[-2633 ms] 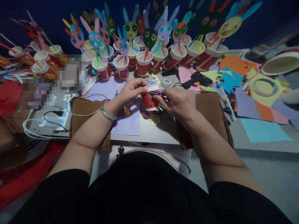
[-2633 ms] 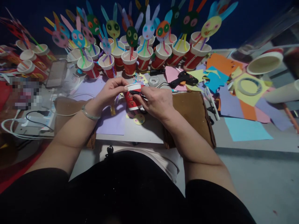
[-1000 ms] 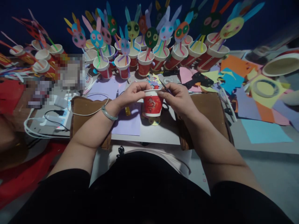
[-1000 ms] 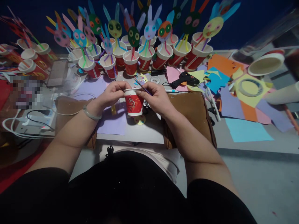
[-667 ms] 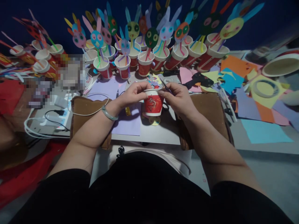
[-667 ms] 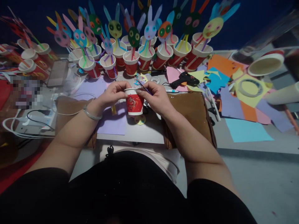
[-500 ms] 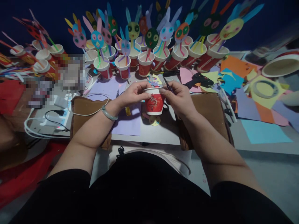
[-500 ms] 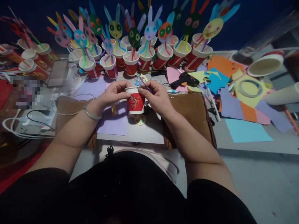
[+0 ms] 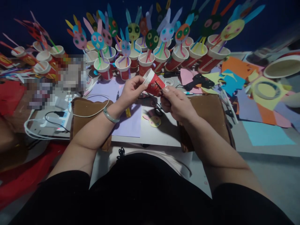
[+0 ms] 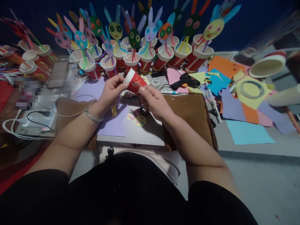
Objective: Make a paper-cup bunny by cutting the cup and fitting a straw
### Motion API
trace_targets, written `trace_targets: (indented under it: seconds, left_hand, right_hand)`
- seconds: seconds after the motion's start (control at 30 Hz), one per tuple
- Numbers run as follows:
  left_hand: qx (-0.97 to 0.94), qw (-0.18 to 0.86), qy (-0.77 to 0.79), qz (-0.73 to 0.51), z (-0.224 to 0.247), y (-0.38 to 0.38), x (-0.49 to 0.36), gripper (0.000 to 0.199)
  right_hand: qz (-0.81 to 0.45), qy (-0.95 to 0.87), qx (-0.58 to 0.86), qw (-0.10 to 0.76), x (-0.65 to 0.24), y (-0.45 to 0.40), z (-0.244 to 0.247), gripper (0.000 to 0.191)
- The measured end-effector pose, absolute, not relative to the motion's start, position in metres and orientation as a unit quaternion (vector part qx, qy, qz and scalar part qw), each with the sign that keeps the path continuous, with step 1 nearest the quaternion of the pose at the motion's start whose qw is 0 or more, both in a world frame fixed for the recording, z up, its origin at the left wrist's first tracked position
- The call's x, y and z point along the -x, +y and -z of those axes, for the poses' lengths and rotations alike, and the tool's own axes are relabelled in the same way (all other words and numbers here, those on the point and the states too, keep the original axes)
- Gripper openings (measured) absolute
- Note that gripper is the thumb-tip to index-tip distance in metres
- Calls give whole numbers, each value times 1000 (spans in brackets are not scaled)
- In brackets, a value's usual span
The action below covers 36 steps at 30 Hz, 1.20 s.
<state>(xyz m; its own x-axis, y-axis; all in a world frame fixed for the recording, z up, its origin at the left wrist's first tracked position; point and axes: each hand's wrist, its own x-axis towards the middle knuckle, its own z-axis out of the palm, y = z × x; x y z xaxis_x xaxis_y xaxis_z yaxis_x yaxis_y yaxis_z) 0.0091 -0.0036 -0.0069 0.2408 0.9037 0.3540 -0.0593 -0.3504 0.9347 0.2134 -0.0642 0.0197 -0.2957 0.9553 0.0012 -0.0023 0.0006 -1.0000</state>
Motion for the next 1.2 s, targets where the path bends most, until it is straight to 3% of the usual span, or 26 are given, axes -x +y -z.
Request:
trace_targets:
  seconds: [0.3, 1.2]
  left_hand:
    - [-638, 426, 305, -564, 15, -5, -15, 51]
    - [-652, 365, 296, -595, 16, -19, -27, 45]
  right_hand:
    - [-716, -441, 377, 388, -201, -72, -32, 54]
    - [-775, -322, 375, 394, -190, -79, -33, 47]
